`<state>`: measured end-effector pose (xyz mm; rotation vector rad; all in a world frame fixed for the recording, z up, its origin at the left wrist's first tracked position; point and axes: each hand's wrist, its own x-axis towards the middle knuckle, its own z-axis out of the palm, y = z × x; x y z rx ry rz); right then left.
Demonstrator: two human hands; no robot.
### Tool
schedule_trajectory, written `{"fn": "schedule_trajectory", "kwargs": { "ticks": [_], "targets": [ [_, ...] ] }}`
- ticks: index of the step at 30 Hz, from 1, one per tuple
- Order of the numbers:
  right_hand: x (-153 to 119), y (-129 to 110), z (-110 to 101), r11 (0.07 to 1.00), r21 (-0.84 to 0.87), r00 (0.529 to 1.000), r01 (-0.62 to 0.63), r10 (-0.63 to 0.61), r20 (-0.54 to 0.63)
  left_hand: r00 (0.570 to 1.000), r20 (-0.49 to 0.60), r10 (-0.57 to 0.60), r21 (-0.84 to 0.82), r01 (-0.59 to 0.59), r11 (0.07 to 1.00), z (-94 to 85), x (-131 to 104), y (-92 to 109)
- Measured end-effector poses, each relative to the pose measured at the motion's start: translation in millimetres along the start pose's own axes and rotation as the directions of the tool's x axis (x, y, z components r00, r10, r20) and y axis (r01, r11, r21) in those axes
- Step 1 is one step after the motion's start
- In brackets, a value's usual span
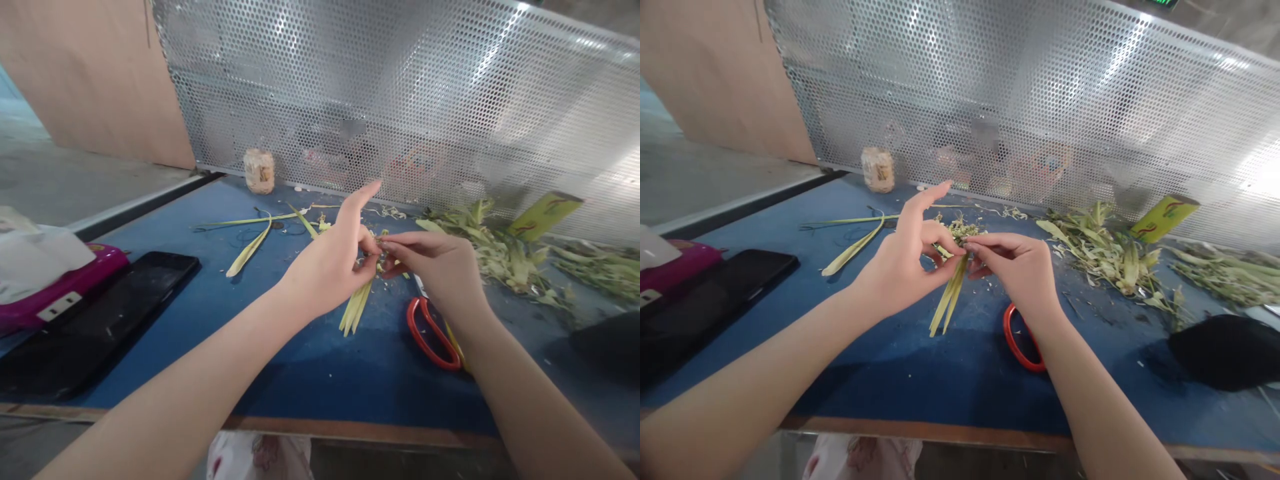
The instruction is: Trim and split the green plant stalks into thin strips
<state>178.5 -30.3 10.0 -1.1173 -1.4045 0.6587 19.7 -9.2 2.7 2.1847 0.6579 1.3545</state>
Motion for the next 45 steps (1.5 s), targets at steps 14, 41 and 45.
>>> {"fn": "schedule_trajectory", "kwargs": {
  "ticks": [14, 41, 45],
  "targets": [
    [2.9, 1.1, -5.5, 0.998, 0.051, 0.995, 0.045, -0.049, 0.081, 0.999, -0.020, -0.031, -0.179, 0.027, 0.984, -4.1, 1.4, 2.5],
    [-11.4, -3.0, 1.7, 0.930, -0.153, 0.940, 0.335, -0.340, -0.005, 0.894, 0.132, -0.428, -0.681, 0.395, 0.616, -0.7, 11.4, -2.0],
    [-12.3, -1.9, -1.3, 0.829, -0.341, 0.891, 0.444, -0.448, 0.073, 0.889, 0.112, -0.443, -0.672, 0.396, 0.625, -1.1, 12.6, -0.4]
  ]
}}
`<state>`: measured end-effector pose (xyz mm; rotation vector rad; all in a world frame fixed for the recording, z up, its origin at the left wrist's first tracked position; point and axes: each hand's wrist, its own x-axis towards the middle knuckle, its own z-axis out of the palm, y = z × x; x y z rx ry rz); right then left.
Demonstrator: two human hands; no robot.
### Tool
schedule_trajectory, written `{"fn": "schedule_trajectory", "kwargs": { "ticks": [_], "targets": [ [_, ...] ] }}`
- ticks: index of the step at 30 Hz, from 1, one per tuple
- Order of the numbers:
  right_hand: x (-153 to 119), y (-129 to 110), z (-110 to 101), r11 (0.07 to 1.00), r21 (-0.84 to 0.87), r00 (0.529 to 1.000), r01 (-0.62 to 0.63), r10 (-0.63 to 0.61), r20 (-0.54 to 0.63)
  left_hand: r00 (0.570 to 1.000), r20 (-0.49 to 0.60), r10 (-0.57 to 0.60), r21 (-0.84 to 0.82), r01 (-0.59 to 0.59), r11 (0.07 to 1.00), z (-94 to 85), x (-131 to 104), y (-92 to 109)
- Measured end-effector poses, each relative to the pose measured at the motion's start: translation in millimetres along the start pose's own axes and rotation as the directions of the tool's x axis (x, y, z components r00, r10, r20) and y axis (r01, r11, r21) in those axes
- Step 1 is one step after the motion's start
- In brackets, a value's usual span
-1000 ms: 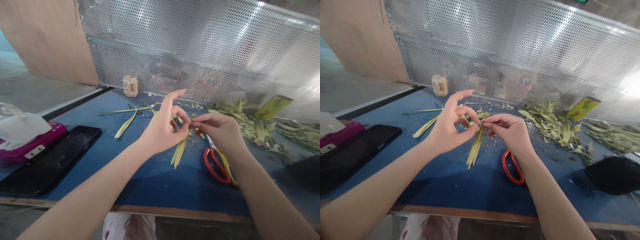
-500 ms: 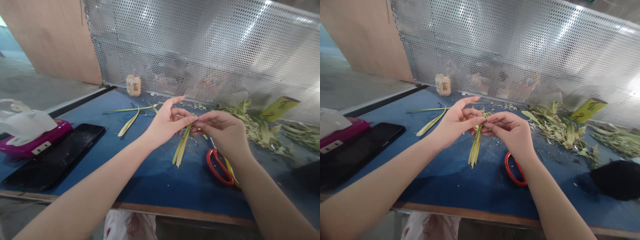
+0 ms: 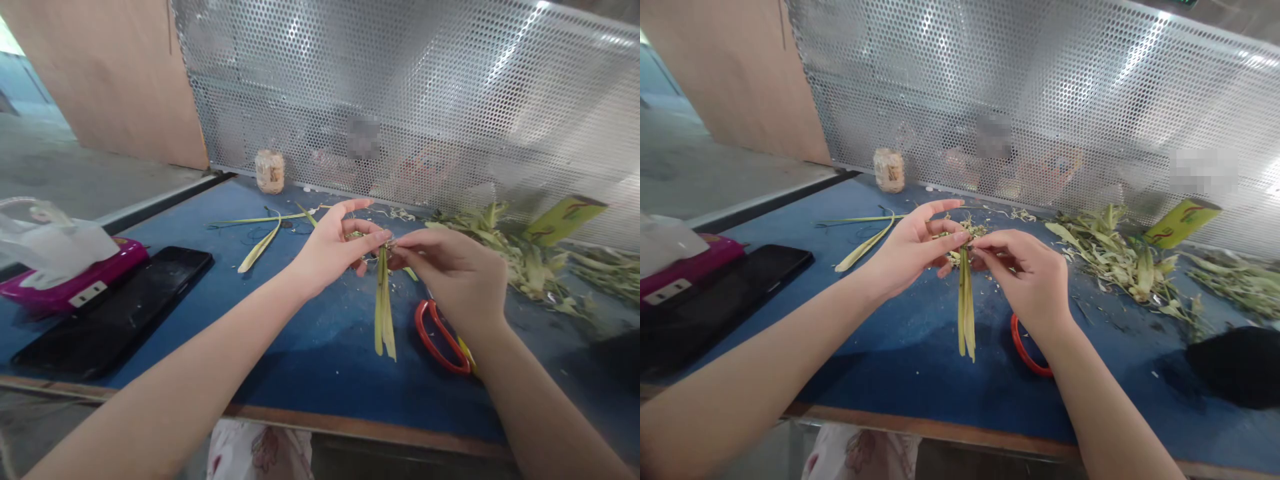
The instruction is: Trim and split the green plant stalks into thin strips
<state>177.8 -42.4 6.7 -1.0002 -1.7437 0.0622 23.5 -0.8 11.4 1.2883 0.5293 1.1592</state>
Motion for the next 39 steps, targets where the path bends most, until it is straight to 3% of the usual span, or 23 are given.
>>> {"fn": "schedule_trajectory", "kwargs": {
  "ticks": [6, 13, 20, 24, 30, 34, 39],
  "targets": [
    [-0.5, -0.1, -2.1, 0.893, -0.355, 0.958, 0.276, -0.285, 0.028, 1.000, 0.018, -0.012, 0.023, 0.011, 1.000, 1.7, -1.3, 0.6],
    [-4.7, -2.2, -1.9, 0.810, -0.438, 0.905, 0.390, -0.424, 0.023, 0.998, 0.051, -0.045, 0.008, 0.044, 0.999, 3.2, -3.2, 0.8],
    [-5.9, -0.7, -4.7, 0.868, -0.314, 0.922, 0.384, -0.380, 0.078, 0.990, 0.144, 0.010, 0.027, -0.014, 1.000, 0.0, -2.5, -4.9],
    [-5.4, -0.2, -5.1, 0.871, -0.292, 0.916, 0.395, -0.398, 0.052, 0.983, 0.180, 0.042, 0.070, -0.055, 0.996, -1.6, -3.6, -3.4],
    [-3.6, -2.1, -0.9, 0.866, -0.329, 0.907, 0.378, -0.418, -0.058, 0.985, 0.132, 0.110, 0.163, -0.131, 0.978, -3.1, -3.6, -2.5],
    [-2.2, 0.9, 0.2, 0.848, -0.392, 0.908, 0.357, -0.413, -0.066, 0.983, 0.108, 0.151, 0.211, -0.171, 0.962, -3.3, -3.8, -3.6],
    [-4.8, 2.7, 1.7, 0.920, -0.326, 0.956, 0.219, -0.268, -0.115, 0.969, 0.125, 0.211, 0.300, -0.240, 0.923, -3.1, -2.9, -5.0]
  ]
}}
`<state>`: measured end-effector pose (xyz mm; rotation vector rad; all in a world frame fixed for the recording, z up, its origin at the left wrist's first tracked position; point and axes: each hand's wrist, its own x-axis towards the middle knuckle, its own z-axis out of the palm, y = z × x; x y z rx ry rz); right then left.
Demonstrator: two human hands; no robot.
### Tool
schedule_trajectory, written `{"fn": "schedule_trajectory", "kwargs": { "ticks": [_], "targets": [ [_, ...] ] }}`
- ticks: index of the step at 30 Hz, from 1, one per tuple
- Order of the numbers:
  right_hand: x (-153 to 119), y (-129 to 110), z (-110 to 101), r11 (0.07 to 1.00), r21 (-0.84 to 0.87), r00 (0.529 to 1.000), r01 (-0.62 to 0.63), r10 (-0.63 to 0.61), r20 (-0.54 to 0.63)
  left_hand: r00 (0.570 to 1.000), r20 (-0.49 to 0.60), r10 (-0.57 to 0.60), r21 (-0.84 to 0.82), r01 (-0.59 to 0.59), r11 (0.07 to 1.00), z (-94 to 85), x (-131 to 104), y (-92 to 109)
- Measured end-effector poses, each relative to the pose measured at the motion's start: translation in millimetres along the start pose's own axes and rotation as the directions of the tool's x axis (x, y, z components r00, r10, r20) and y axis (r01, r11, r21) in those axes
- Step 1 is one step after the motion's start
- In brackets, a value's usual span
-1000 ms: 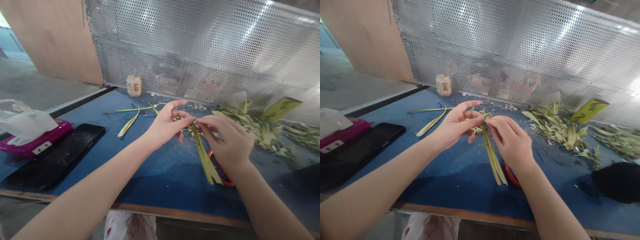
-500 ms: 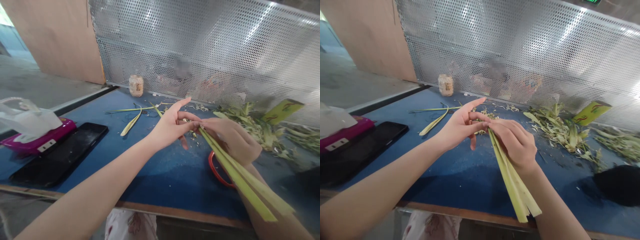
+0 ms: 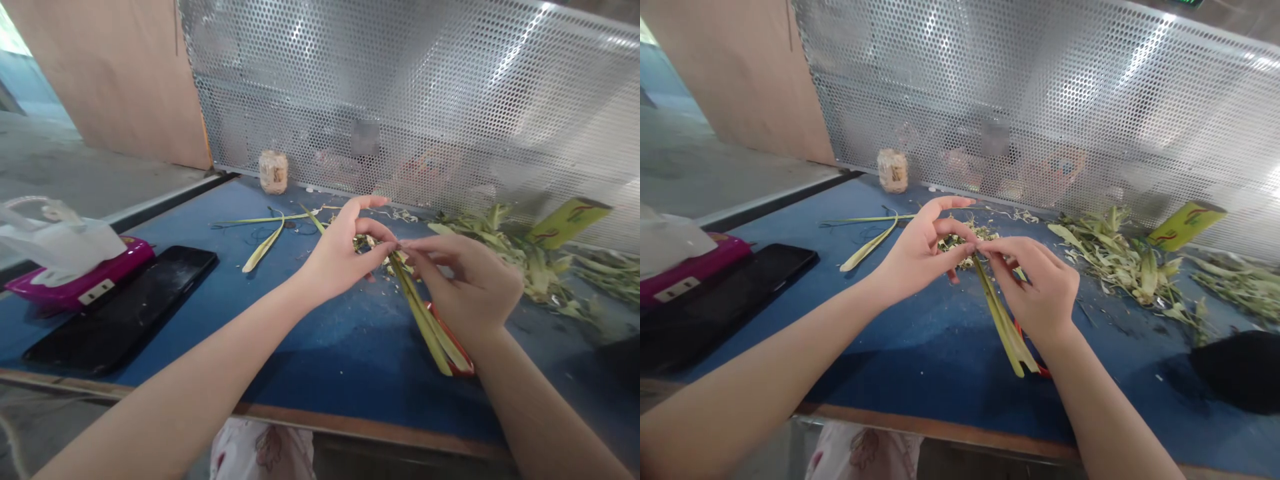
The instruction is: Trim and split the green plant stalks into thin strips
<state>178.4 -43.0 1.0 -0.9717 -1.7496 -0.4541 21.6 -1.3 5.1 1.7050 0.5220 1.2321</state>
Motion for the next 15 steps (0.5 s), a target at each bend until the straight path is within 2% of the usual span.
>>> {"fn": "schedule_trajectory", "kwargs": {
  "ticks": [4, 7, 11, 15],
  "targets": [
    [-1.4, -1.1, 4.5, 0.976, 0.156, 0.988, -0.151, 0.156, -0.016, 1.000, -0.013, 0.028, 0.071, -0.027, 0.997, -0.4, 1.9, -3.0],
    [-2.2, 1.1, 9.5, 0.898, 0.352, 0.963, -0.264, 0.267, 0.042, 0.999, -0.016, 0.037, 0.150, -0.034, 0.988, -1.5, 3.9, -6.0],
    [-2.1, 9.0, 12.2, 0.762, 0.532, 0.930, -0.368, 0.308, 0.202, 0.999, -0.008, 0.040, 0.200, -0.038, 0.979, -3.4, 6.2, -8.2],
    [-0.4, 15.4, 10.0, 0.668, 0.616, 0.908, -0.419, 0.302, 0.290, 0.999, -0.002, 0.048, 0.247, -0.046, 0.968, -5.6, 6.0, -7.0]
  ]
}}
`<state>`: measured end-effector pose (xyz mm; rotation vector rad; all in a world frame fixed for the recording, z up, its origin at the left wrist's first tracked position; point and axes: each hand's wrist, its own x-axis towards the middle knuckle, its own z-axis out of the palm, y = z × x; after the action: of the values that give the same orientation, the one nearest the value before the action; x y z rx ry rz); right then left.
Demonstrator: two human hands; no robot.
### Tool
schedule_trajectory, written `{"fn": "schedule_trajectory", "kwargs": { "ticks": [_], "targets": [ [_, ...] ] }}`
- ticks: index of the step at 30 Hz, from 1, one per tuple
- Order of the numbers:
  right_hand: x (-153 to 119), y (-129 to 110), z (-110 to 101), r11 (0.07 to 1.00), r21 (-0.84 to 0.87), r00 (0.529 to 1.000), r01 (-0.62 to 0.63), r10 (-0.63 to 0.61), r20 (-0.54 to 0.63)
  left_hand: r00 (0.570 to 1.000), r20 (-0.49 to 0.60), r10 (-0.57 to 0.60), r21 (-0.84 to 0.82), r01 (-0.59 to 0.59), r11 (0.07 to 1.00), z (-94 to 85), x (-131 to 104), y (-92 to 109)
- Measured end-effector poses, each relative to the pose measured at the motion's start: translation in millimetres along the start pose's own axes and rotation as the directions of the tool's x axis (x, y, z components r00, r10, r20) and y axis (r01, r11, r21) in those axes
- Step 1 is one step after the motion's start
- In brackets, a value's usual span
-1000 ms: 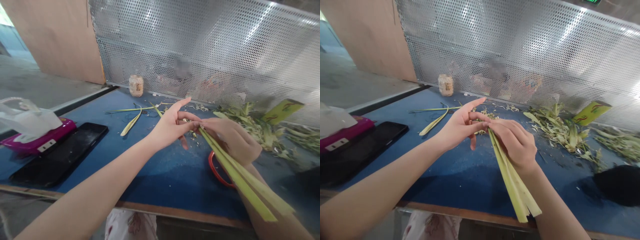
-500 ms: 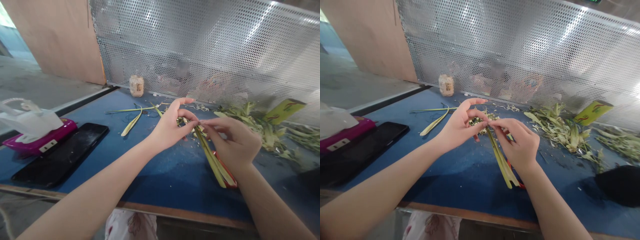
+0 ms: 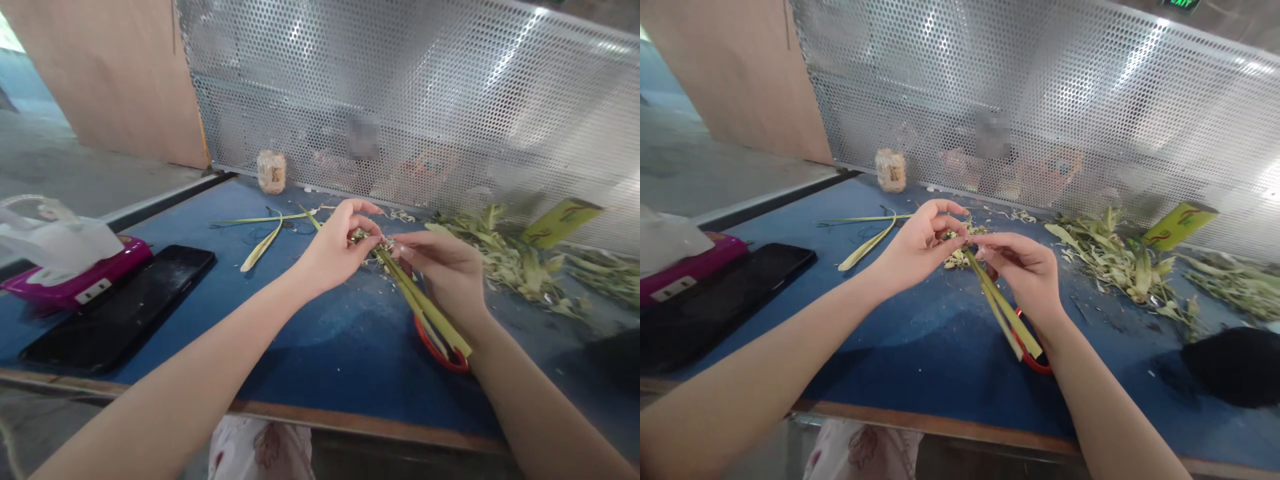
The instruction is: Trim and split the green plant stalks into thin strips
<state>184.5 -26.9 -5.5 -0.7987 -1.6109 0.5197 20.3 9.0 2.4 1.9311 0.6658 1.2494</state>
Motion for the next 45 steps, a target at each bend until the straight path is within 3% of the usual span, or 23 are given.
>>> {"fn": "schedule_trajectory", "kwargs": {
  "ticks": [3, 5, 8, 12, 15, 19, 25, 32, 39, 42, 45],
  "targets": [
    [1.7, -0.5, -1.8, 0.999, 0.028, 0.998, -0.019, 0.017, 0.066, 0.987, 0.032, 0.158, 0.205, -0.161, 0.965, -2.5, -2.6, 1.9],
    [3.4, 0.1, -1.6, 0.998, 0.038, 0.991, -0.055, 0.050, 0.121, 0.951, 0.096, 0.295, 0.366, -0.309, 0.878, -3.8, -4.4, 2.6],
    [6.5, 2.9, -0.1, 0.985, 0.101, 0.978, -0.142, 0.124, 0.168, 0.928, 0.135, 0.348, 0.409, -0.372, 0.833, -4.3, -5.6, 1.5],
    [8.5, 4.2, 1.3, 0.969, 0.150, 0.978, -0.197, 0.183, 0.100, 0.964, 0.107, 0.243, 0.213, -0.260, 0.942, -2.0, -4.7, -1.5],
    [7.7, 2.6, 0.3, 0.990, 0.050, 0.983, -0.132, 0.124, 0.134, 0.980, 0.135, 0.148, 0.030, -0.153, 0.988, 0.1, -4.0, -0.6],
    [6.5, 3.9, -3.7, 0.990, -0.139, 0.978, 0.015, 0.015, 0.209, 0.989, 0.147, 0.007, -0.153, 0.015, 0.988, 2.7, -3.6, 2.5],
    [5.9, 10.7, -7.0, 0.981, -0.194, 0.957, 0.032, 0.025, 0.288, 0.980, 0.179, -0.088, -0.303, 0.140, 0.943, 5.9, -3.0, 2.6],
    [5.5, 6.8, -1.6, 0.987, 0.089, 0.971, -0.131, 0.110, 0.211, 0.960, 0.137, -0.244, -0.486, 0.280, 0.828, 9.8, -3.6, 8.9],
    [8.7, 0.5, -2.4, 0.958, 0.220, 0.980, -0.184, 0.162, 0.114, 0.908, 0.293, -0.299, -0.741, 0.414, 0.530, 9.8, -5.1, 7.3],
    [9.2, 0.3, -1.0, 0.929, 0.275, 0.966, -0.248, 0.216, 0.141, 0.907, 0.285, -0.310, -0.760, 0.411, 0.504, 10.4, -5.9, 5.6],
    [9.5, 1.6, 0.0, 0.911, 0.304, 0.959, -0.280, 0.256, 0.120, 0.922, 0.195, -0.334, -0.773, 0.354, 0.526, 12.7, -5.5, 3.9]
  ]
}}
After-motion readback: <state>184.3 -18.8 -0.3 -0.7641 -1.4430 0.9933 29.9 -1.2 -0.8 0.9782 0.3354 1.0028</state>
